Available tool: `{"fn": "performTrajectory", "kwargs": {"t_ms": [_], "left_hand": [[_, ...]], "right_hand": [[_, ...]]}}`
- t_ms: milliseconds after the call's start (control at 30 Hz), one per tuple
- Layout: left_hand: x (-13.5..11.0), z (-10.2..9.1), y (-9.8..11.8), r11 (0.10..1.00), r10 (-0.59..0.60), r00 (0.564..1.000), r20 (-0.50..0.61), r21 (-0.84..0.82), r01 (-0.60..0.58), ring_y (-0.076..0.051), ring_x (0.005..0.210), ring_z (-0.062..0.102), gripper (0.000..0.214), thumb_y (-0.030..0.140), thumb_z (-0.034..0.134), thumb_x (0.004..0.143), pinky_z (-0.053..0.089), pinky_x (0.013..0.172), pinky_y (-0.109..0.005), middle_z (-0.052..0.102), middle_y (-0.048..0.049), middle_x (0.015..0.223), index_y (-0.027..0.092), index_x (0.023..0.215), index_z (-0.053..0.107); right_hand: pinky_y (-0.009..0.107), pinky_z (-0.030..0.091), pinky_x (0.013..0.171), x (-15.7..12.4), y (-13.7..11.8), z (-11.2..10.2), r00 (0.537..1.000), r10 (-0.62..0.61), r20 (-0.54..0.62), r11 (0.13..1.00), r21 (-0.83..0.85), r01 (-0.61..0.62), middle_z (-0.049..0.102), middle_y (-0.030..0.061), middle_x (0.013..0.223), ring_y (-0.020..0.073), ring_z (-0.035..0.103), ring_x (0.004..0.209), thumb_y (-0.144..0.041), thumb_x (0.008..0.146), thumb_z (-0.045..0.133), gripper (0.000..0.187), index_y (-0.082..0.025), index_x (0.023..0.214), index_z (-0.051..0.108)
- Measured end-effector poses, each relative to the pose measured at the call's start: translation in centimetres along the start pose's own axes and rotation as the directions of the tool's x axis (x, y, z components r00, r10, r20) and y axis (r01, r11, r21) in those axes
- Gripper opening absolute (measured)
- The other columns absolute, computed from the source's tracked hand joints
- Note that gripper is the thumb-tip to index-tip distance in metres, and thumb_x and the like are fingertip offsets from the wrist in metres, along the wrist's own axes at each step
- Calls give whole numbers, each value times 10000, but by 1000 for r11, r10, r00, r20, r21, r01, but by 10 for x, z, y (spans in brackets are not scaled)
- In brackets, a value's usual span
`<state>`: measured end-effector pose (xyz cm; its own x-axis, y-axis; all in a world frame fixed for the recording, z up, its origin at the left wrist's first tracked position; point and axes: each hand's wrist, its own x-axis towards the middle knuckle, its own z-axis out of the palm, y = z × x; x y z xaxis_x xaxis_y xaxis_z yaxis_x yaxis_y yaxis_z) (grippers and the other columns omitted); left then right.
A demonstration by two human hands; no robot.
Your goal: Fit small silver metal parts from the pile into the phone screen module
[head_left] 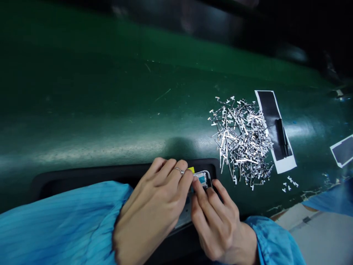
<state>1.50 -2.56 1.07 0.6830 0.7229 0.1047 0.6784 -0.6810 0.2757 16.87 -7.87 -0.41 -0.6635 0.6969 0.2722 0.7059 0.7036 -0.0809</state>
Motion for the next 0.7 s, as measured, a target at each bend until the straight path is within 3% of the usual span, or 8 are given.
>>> {"fn": "performTrajectory", "kwargs": {"t_ms": [200, 433, 700], "left_hand": [[-2, 4, 3, 999, -32, 999, -15, 25, 32, -255, 808, 533, 377, 11, 243, 756, 442, 725, -425, 599, -120, 825, 102, 888, 584], [4, -4, 3, 998, -3, 1000, 1, 69, 3, -233, 737, 533, 318, -15, 284, 746, 424, 715, -383, 583, -99, 780, 110, 815, 569], [-3, 6, 2, 990, 117, 960, -254, 101, -94, -189, 660, 486, 348, 10, 221, 824, 392, 695, -340, 549, -70, 696, 85, 804, 559]], "right_hand": [[419, 422, 847, -6, -2, 7, 991, 86, -100, 988, 137, -72, 530, 245, 1081, 276, 542, 928, -55, 757, 308, 297, 3, 897, 564], [429, 413, 845, -4, -1, 3, 1000, 18, -16, 999, 28, -17, 532, 236, 1084, 266, 545, 908, -70, 766, 324, 308, 11, 953, 555], [425, 405, 854, -5, -1, 5, 996, 68, -56, 996, 68, -64, 542, 217, 1081, 254, 544, 907, -64, 777, 298, 327, 3, 957, 563]]}}
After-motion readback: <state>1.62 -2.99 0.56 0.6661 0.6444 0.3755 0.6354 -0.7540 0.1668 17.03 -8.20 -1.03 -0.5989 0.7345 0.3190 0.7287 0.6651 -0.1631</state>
